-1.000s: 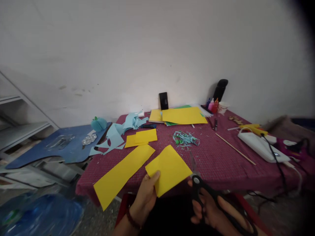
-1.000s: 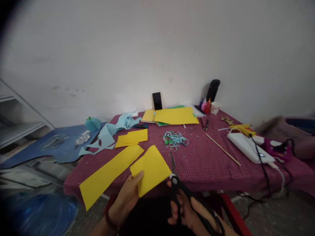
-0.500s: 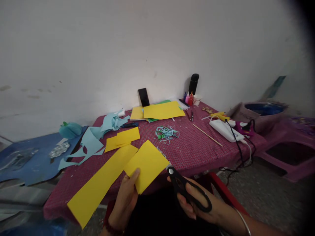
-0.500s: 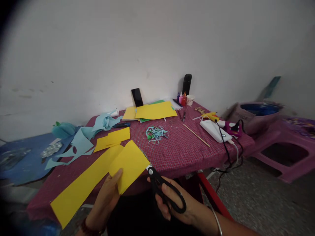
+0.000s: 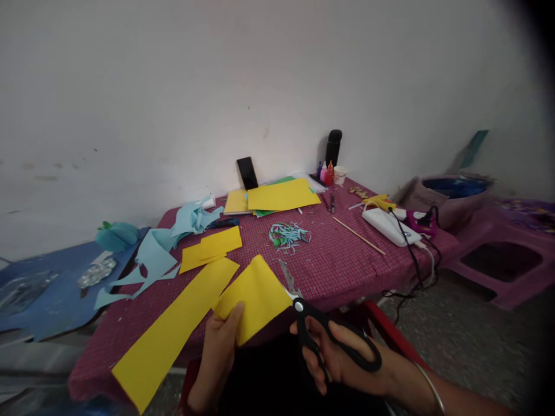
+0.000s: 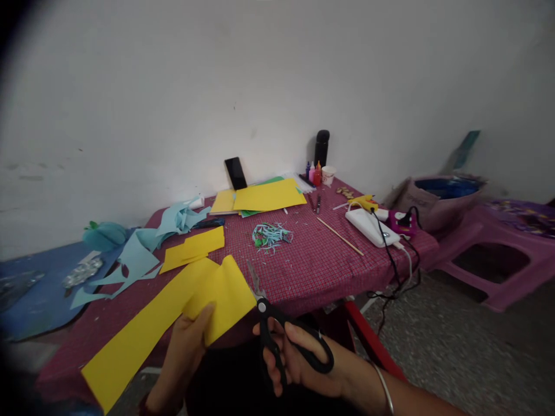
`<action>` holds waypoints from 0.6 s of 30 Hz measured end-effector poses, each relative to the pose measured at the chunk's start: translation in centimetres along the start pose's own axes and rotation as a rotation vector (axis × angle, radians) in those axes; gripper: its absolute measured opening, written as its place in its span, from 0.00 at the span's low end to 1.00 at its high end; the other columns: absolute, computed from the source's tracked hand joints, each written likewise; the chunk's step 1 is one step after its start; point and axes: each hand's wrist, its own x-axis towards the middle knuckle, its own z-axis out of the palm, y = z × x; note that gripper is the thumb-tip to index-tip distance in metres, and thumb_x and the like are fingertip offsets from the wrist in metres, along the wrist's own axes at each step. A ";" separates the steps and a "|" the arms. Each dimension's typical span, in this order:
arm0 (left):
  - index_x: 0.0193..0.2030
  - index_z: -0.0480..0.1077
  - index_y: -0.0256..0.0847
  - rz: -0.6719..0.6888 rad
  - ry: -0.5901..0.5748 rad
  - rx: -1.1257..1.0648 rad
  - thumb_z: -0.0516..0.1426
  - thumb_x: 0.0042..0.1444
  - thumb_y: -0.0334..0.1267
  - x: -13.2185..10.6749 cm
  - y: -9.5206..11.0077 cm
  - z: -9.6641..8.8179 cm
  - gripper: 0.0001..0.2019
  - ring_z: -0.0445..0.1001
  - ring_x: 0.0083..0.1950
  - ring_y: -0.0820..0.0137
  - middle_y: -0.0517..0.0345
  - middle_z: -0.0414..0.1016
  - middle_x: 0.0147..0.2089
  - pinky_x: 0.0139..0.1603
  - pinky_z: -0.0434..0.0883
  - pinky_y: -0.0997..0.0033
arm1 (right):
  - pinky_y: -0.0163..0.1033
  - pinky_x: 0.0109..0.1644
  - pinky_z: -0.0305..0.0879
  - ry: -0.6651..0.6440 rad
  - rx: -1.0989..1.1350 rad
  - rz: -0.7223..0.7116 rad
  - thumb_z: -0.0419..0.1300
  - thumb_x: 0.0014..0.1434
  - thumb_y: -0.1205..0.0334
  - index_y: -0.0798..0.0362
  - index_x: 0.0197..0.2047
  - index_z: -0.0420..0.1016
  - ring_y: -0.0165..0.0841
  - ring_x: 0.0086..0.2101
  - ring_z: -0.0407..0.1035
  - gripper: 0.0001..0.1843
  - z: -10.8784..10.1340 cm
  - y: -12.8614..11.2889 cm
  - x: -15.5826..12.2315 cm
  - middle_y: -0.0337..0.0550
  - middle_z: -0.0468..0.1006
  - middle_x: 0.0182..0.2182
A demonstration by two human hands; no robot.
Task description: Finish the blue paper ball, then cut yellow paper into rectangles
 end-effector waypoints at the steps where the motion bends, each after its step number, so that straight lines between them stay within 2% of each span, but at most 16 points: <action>1: 0.43 0.76 0.35 0.078 0.047 0.099 0.67 0.45 0.44 0.1 0.3 -0.4 0.20 0.78 0.44 0.56 0.48 0.81 0.42 0.43 0.75 0.65 | 0.39 0.37 0.66 -0.003 0.012 0.015 0.58 0.59 0.42 0.56 0.56 0.67 0.31 0.32 0.70 0.30 0.1 -0.1 -0.1 0.44 0.71 0.34; 4: 0.34 0.77 0.36 0.271 0.168 0.353 0.67 0.42 0.43 0.3 0.8 -1.6 0.14 0.77 0.44 0.56 0.51 0.81 0.37 0.43 0.74 0.67 | 0.40 0.38 0.66 -0.011 0.054 0.057 0.56 0.61 0.42 0.57 0.56 0.67 0.31 0.32 0.70 0.30 0.4 -0.2 -0.1 0.45 0.72 0.34; 6: 0.30 0.77 0.37 0.312 0.161 0.415 0.67 0.43 0.42 0.2 0.7 -1.8 0.10 0.76 0.41 0.58 0.54 0.80 0.33 0.42 0.74 0.68 | 0.40 0.38 0.66 0.000 0.068 0.055 0.56 0.60 0.42 0.57 0.56 0.66 0.32 0.33 0.70 0.30 0.6 -0.1 0.0 0.45 0.72 0.35; 8: 0.30 0.77 0.38 0.235 0.076 0.378 0.66 0.44 0.42 -0.2 0.4 -1.3 0.10 0.76 0.34 0.62 0.56 0.79 0.29 0.35 0.73 0.70 | 0.41 0.39 0.66 0.025 0.064 0.031 0.57 0.59 0.41 0.56 0.55 0.67 0.32 0.32 0.70 0.30 0.7 0.2 0.3 0.45 0.72 0.35; 11: 0.34 0.77 0.35 0.030 -0.028 0.244 0.66 0.43 0.44 -1.0 -0.2 0.1 0.15 0.75 0.27 0.63 0.55 0.79 0.28 0.27 0.72 0.70 | 0.40 0.38 0.65 0.066 0.058 -0.021 0.59 0.57 0.40 0.55 0.52 0.68 0.31 0.32 0.70 0.30 0.8 0.6 0.8 0.44 0.73 0.34; 14: 0.35 0.76 0.34 -0.085 -0.025 0.091 0.67 0.40 0.46 -1.5 -0.1 1.7 0.19 0.78 0.32 0.58 0.50 0.80 0.31 0.32 0.75 0.65 | 0.39 0.37 0.64 0.118 0.079 -0.079 0.60 0.56 0.40 0.54 0.49 0.68 0.31 0.31 0.69 0.28 0.8 0.9 1.2 0.43 0.73 0.33; 18: 0.29 0.76 0.38 -0.082 0.023 -0.009 0.67 0.36 0.47 -1.8 1.0 2.7 0.16 0.79 0.42 0.51 0.45 0.81 0.32 0.41 0.77 0.59 | 0.37 0.34 0.61 0.185 0.073 -0.128 0.62 0.54 0.39 0.54 0.48 0.68 0.29 0.28 0.67 0.29 1.0 1.2 1.4 0.41 0.72 0.31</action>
